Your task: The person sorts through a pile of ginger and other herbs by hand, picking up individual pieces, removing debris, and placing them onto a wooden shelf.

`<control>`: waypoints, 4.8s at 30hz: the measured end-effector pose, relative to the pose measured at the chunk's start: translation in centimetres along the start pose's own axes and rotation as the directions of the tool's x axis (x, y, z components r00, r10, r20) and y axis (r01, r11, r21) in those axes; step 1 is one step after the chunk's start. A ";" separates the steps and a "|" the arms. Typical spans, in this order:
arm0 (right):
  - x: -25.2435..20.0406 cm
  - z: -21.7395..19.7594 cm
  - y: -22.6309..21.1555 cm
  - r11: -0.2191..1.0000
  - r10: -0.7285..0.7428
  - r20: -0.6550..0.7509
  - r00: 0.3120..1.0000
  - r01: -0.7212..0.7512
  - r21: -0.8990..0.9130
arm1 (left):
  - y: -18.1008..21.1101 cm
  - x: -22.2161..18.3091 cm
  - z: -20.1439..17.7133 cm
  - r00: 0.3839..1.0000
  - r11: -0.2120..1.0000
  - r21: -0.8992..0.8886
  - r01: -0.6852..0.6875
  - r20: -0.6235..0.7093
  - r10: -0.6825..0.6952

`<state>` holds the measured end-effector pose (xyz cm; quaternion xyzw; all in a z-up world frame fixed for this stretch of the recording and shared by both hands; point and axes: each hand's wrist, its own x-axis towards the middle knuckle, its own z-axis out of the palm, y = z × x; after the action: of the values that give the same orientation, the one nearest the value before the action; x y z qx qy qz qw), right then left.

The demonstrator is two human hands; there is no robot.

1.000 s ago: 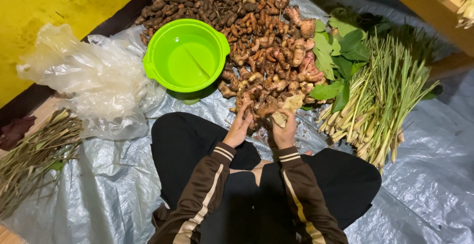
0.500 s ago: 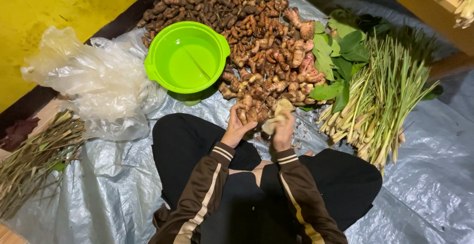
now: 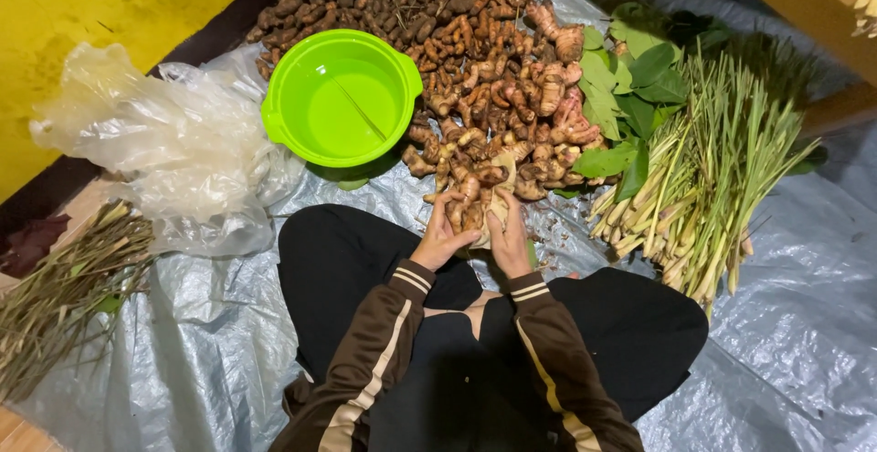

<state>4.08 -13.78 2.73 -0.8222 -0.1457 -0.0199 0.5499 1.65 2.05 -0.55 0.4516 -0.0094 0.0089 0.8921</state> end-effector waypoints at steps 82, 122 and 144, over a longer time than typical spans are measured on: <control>2.1 -0.7 0.3 0.211 0.633 0.150 0.759 -0.356 0.910 | 1.3 -0.9 1.0 0.976 0.851 -0.482 0.208 0.164 -0.145; -0.8 -0.1 -2.3 0.888 0.448 -0.243 0.860 -0.397 0.232 | 0.5 -1.3 3.8 0.984 0.996 -0.086 0.007 -0.178 -0.023; 0.7 -2.7 -7.9 0.500 0.551 -0.128 0.825 -0.203 0.842 | 7.2 -0.9 9.9 0.942 0.948 -0.310 0.067 -0.293 -0.163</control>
<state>2.99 -13.24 11.05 -0.4763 0.1587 0.0113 0.8648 0.47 -1.71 11.11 0.3057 0.1585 0.0266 0.9385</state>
